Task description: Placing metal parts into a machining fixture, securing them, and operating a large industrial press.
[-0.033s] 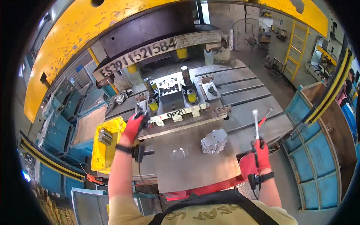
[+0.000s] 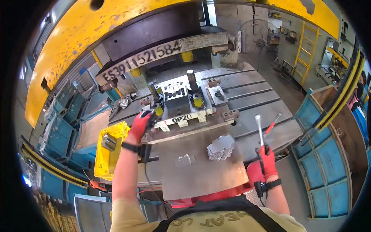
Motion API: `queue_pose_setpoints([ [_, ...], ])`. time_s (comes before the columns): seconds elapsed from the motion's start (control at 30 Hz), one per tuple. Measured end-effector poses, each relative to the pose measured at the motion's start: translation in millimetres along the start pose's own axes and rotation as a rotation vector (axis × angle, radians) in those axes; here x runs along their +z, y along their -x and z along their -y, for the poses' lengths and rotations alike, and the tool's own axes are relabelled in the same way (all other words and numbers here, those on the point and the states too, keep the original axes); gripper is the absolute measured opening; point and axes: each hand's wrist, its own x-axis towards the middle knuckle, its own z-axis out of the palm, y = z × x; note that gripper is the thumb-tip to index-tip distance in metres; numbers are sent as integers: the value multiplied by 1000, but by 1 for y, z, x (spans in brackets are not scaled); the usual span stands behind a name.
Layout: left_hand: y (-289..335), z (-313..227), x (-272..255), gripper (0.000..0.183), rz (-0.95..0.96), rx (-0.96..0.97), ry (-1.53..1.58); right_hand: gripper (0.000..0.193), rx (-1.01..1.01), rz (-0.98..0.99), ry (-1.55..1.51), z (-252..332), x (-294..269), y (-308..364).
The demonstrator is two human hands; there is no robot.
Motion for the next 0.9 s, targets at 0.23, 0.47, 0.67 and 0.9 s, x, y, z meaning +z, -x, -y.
queue_pose_setpoints([
  [0.23, -124, 1, 71, 26, -127, -36, -393, 27, 42, 311, -179, 17, 21, -6],
  [0.47, -182, 11, 88, 23, 215, 76, -1768, 29, 100, 321, -193, 20, 19, -28],
  [0.67, -185, 11, 76, 14, -370, 167, -588, 30, 169, 287, -127, 25, 29, -33],
  [0.9, -75, -11, 75, 8, -137, -121, 207, 30, 101, 481, -213, 22, 32, -20],
])
